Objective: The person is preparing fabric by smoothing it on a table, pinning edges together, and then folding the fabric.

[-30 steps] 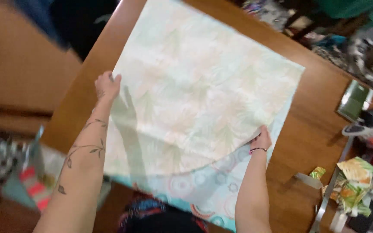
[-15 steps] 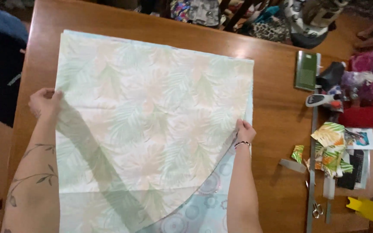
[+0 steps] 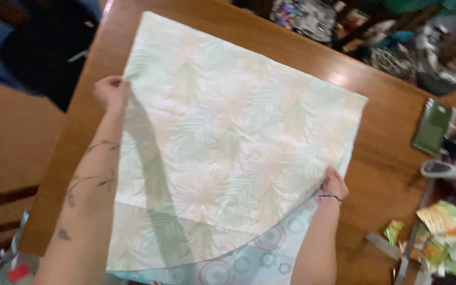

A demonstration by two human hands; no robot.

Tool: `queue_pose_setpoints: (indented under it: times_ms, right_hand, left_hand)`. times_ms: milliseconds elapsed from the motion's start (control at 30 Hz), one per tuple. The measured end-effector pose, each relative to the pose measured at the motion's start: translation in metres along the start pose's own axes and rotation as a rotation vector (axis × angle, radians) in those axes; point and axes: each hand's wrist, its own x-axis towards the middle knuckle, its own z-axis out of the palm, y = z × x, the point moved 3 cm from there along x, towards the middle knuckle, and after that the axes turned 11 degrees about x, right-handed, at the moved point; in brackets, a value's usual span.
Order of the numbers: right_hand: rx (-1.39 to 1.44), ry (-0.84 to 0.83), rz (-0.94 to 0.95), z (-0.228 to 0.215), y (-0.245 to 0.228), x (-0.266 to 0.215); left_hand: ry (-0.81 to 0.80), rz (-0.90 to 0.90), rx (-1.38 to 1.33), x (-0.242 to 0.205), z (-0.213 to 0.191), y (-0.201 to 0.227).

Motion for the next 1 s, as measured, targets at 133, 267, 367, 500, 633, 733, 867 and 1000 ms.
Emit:
queue_pose_setpoints:
  times_ms: [133,267,367,500,633,733,867,1000]
  right_hand:
    - [-0.009,-0.034,-0.005,-0.002,-0.015,-0.019]
    - [0.011,-0.001,0.031,-0.002,-0.024,-0.032]
    - [0.010,0.012,0.069,0.000,-0.029,-0.039]
    - [0.009,0.007,0.097,-0.001,-0.030,-0.042]
    - [0.006,0.057,0.100,0.007,-0.038,-0.049]
    - [-0.018,0.103,0.104,0.016,-0.049,-0.070]
    - [-0.027,0.105,0.049,0.022,-0.058,-0.090]
    - [-0.032,0.142,0.048,0.023,-0.062,-0.098]
  left_hand:
    - [-0.074,-0.187,0.042,-0.012,-0.013,0.023]
    - [-0.141,-0.303,0.040,-0.023,-0.024,0.043]
    - [-0.162,-0.273,0.055,-0.027,-0.036,0.056]
    - [-0.175,-0.217,0.046,-0.024,-0.043,0.067]
    - [-0.251,0.056,0.066,-0.016,-0.048,0.115]
    - [-0.280,0.235,0.091,0.008,-0.016,0.135]
    - [-0.337,0.286,0.232,0.037,0.019,0.176]
    - [-0.226,0.427,0.220,0.109,0.118,0.152]
